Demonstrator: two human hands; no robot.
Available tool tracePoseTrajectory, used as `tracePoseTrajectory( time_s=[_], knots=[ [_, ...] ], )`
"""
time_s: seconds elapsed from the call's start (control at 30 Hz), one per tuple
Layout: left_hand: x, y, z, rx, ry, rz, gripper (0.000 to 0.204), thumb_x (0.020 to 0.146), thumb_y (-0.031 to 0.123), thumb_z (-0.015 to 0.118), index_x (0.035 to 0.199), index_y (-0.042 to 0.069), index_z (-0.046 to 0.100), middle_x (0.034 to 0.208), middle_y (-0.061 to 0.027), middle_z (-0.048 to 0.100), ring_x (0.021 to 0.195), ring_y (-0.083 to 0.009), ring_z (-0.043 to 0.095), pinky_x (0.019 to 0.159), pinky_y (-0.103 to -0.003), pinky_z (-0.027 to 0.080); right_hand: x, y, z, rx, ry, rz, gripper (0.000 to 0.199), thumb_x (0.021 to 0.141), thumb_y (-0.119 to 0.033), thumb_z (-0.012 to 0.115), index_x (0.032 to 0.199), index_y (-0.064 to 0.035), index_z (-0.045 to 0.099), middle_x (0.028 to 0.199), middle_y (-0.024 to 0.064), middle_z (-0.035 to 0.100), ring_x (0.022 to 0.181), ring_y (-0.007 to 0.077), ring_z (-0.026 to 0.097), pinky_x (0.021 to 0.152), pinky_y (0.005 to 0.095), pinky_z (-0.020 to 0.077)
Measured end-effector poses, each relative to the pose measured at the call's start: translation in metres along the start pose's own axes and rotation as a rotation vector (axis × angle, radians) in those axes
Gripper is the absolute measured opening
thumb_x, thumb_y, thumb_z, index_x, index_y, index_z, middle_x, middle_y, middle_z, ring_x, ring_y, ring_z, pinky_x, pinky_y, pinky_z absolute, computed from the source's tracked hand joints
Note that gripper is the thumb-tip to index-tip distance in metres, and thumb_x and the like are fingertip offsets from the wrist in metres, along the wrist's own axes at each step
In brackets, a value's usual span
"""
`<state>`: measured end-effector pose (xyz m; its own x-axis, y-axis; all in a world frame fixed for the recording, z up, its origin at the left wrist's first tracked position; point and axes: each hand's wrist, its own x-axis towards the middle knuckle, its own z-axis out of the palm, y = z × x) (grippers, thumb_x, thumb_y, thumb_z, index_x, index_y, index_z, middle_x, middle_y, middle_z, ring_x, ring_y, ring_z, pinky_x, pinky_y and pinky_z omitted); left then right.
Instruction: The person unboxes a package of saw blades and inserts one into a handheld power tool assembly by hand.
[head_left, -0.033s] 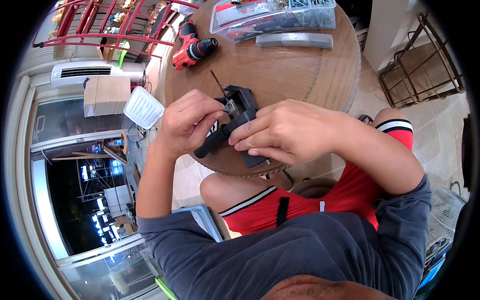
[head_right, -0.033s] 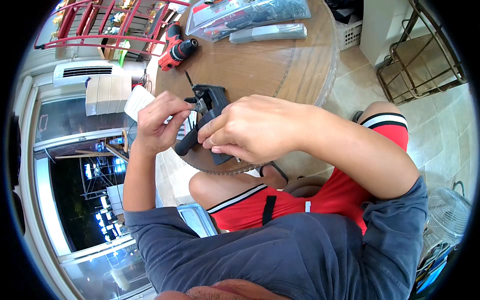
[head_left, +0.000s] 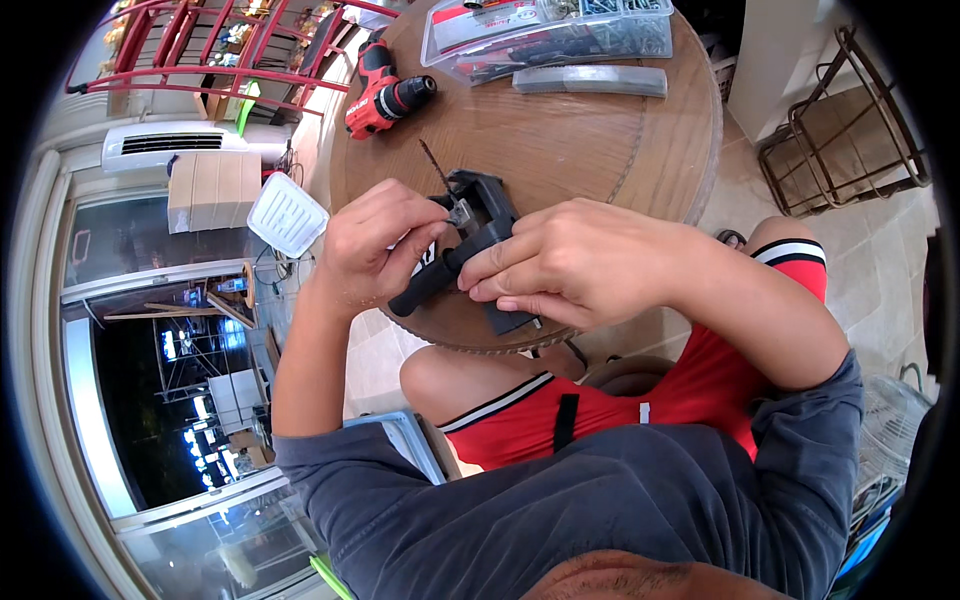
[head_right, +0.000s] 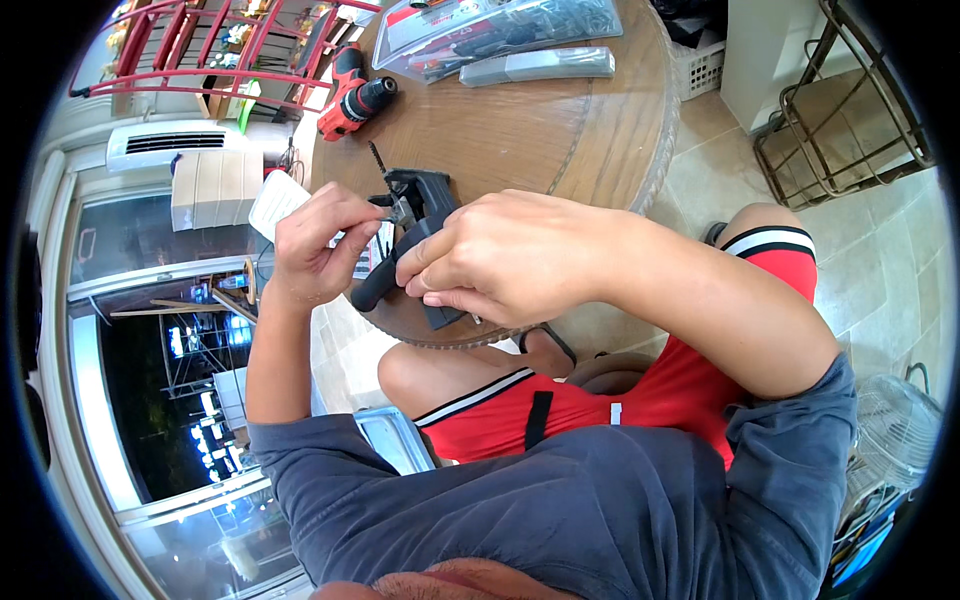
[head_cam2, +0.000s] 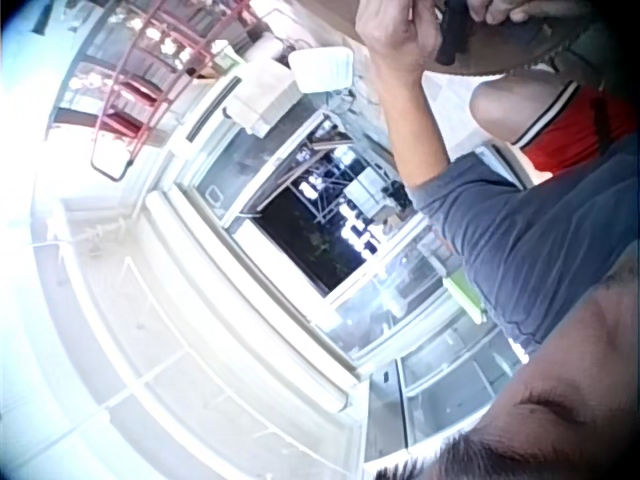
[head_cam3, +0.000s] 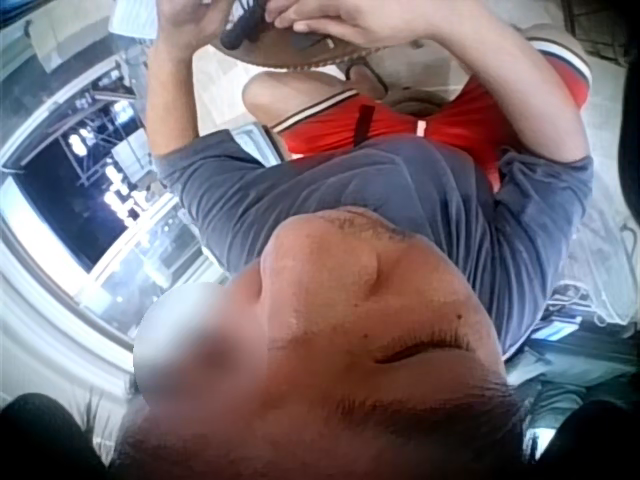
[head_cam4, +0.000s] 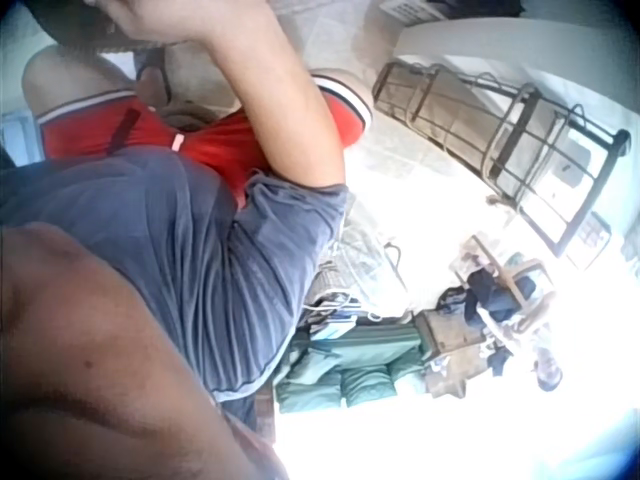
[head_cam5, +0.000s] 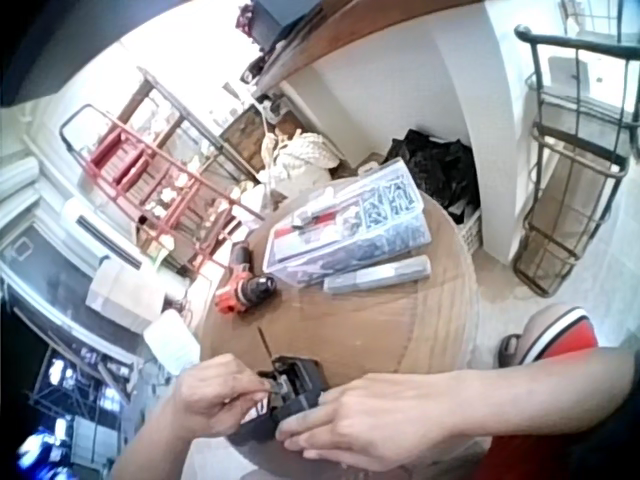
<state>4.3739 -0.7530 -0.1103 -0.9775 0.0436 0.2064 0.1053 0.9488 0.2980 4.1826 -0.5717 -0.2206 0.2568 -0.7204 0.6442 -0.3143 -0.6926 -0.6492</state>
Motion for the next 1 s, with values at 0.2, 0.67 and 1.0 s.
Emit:
tracePoseTrajectory(
  time_s=[0.2, 0.67, 1.0],
  knots=[
    [-0.002, -0.001, -0.001, -0.021, -0.004, -0.046, 0.015, 0.088, -0.007, 0.08, 0.103, -0.002, 0.077, 0.087, -0.0134, 0.073, 0.074, -0.0272, 0.067, 0.067, -0.036, 0.054, 0.019, -0.01, -0.015, -0.233, -0.146, -0.036, 0.031, 0.103, -0.029, 0.069, 0.088, -0.0038, 0.079, 0.1, 0.008, 0.079, 0.09, 0.0363, 0.076, 0.075, 0.0499, 0.06],
    [0.007, 0.006, -0.003, 0.003, -0.005, -0.011, 0.015, 0.087, -0.003, 0.081, 0.099, 0.001, 0.074, 0.085, -0.0111, 0.071, 0.075, -0.0322, 0.069, 0.067, -0.041, 0.056, 0.032, 0.006, -0.01, -0.431, -0.21, -0.291, 0.041, 0.102, -0.047, 0.069, 0.086, -0.0091, 0.071, 0.099, 0.0005, 0.073, 0.075, 0.0221, 0.068, 0.061, 0.0402, 0.059],
    [0.007, 0.06, 0.014, 0.11, 0.123, -0.432, 0.004, 0.098, 0.003, 0.075, 0.098, 0.001, 0.072, 0.078, -0.0159, 0.072, 0.069, -0.0347, 0.074, 0.063, -0.042, 0.057, 0.026, 0.004, 0.005, -0.41, -0.104, -0.22, 0.048, 0.105, -0.047, 0.065, 0.092, -0.0019, 0.074, 0.082, 0.0077, 0.071, 0.077, 0.0276, 0.074, 0.063, 0.0423, 0.0616]
  ],
)
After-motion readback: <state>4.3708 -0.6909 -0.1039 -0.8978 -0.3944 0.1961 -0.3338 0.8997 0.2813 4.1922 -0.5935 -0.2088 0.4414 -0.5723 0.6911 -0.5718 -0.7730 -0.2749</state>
